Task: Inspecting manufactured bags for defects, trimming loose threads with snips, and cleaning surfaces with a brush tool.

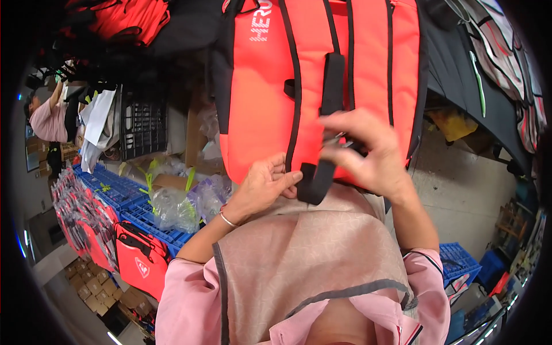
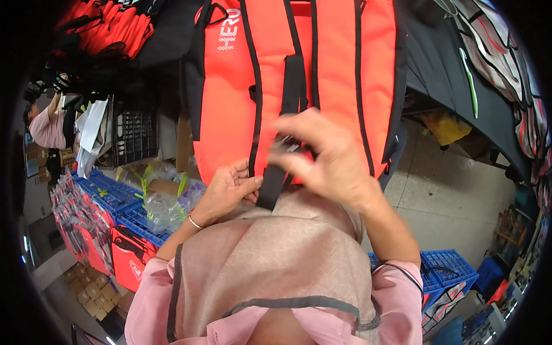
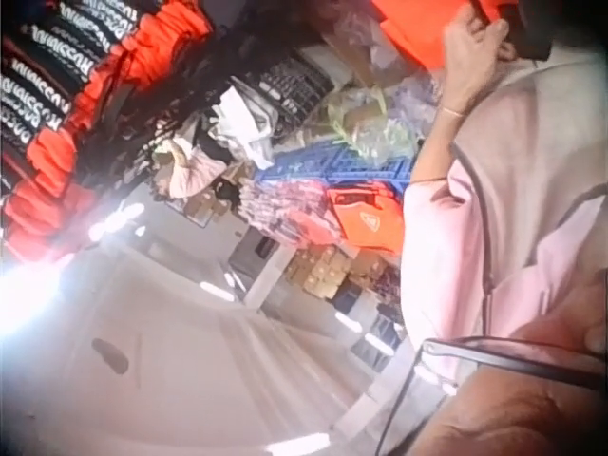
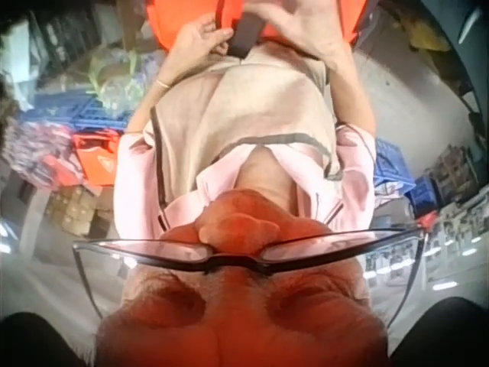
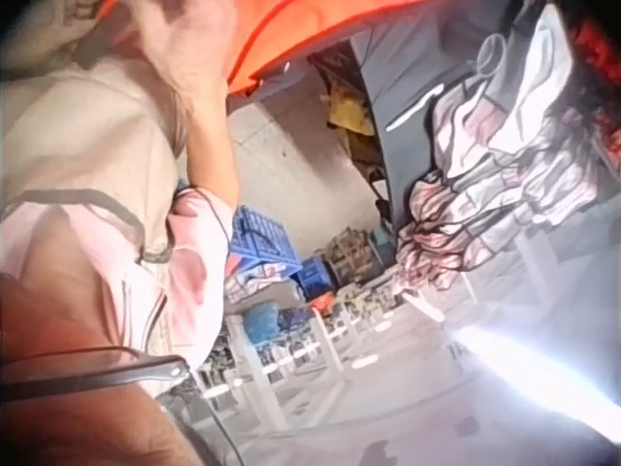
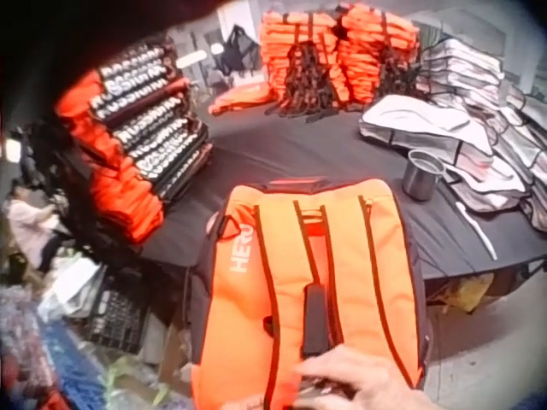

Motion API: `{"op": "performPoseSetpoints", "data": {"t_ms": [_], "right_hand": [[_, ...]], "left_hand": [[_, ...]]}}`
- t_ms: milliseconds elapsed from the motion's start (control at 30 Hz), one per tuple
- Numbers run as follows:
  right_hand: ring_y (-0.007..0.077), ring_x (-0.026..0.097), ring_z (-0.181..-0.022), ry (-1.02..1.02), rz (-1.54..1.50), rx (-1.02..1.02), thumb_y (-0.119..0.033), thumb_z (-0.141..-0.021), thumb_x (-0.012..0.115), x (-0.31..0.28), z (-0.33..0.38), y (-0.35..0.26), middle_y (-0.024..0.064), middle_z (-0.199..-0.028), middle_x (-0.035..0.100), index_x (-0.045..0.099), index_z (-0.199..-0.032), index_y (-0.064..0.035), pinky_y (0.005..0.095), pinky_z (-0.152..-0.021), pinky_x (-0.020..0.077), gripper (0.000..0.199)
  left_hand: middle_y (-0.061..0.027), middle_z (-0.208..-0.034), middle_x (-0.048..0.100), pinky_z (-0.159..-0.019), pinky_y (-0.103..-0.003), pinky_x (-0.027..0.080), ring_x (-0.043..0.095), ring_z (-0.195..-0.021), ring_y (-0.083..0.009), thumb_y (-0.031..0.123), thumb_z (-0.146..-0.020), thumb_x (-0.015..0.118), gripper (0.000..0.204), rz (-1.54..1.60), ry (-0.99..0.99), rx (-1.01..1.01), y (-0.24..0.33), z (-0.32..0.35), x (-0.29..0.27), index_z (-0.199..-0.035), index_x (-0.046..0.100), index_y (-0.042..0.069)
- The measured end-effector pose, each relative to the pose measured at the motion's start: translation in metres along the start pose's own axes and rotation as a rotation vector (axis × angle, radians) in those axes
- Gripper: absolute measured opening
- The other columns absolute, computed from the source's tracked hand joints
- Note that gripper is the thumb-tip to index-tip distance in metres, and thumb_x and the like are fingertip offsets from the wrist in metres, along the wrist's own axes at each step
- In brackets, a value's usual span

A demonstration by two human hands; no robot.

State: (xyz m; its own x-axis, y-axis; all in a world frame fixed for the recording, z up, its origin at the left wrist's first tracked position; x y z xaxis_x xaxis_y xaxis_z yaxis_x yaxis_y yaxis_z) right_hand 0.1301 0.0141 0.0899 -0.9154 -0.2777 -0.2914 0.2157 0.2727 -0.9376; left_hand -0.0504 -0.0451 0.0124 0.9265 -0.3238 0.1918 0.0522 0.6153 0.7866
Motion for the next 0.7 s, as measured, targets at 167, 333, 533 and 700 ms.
{"op": "performPoseSetpoints", "data": {"t_ms": [167,333,533,700], "right_hand": [[0.0269,0.064,-0.079,-0.323,0.604,-0.045,-0.014,-0.070,0.074,0.013,0.029,-0.008,0.0051,-0.094,0.064,0.063,-0.089,-0.0062,0.0386,-0.061,0.0495,0.023],[0.0283,0.064,-0.069,-0.423,0.554,0.187,-0.012,-0.069,0.074,-0.023,0.067,-0.012,0.0082,-0.077,0.066,0.067,-0.084,-0.0053,0.0389,-0.060,0.0494,0.018],[0.0175,0.068,-0.078,0.150,0.039,0.461,-0.015,-0.071,0.083,-0.050,0.033,-0.007,0.0083,-0.083,0.070,0.066,-0.101,-0.0017,0.0305,-0.072,0.0544,0.037],[0.0083,0.059,-0.070,0.332,-0.096,0.351,-0.015,-0.079,0.080,-0.033,-0.005,0.036,0.0082,-0.076,0.065,0.052,-0.108,0.0000,0.0251,-0.065,0.0486,0.043]], "left_hand": [[-0.0036,-0.088,0.067,-0.061,-0.021,0.054,0.063,-0.071,-0.0074,0.012,-0.093,0.065,0.021,-0.081,0.097,0.234,0.025,-0.025,-0.014,-0.109,0.060,-0.001],[-0.0047,-0.083,0.067,-0.058,-0.022,0.054,0.064,-0.068,-0.0088,0.013,-0.092,0.066,0.015,-0.017,0.093,0.286,0.044,-0.026,-0.012,-0.098,0.062,-0.001],[-0.0072,-0.082,0.068,-0.057,-0.023,0.056,0.066,-0.066,-0.0112,0.014,-0.092,0.066,0.017,0.013,0.006,0.222,0.041,-0.027,0.007,-0.098,0.062,-0.001],[-0.0078,-0.104,0.067,-0.068,-0.023,0.057,0.067,-0.085,-0.0124,0.010,-0.087,0.072,0.028,0.142,-0.074,0.091,0.039,-0.017,0.023,-0.109,0.062,-0.005]]}}
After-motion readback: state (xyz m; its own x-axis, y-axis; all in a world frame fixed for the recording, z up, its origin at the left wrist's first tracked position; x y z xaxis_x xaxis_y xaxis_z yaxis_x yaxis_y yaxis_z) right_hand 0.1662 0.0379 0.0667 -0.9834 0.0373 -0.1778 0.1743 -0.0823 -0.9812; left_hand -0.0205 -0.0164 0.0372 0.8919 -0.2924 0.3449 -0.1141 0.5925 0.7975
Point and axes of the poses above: each hand's wrist, its own z-axis away from the middle knuckle, its own x-axis out of the palm, y = z × x, the point moved 6 cm from there along -z, towards the middle knuckle
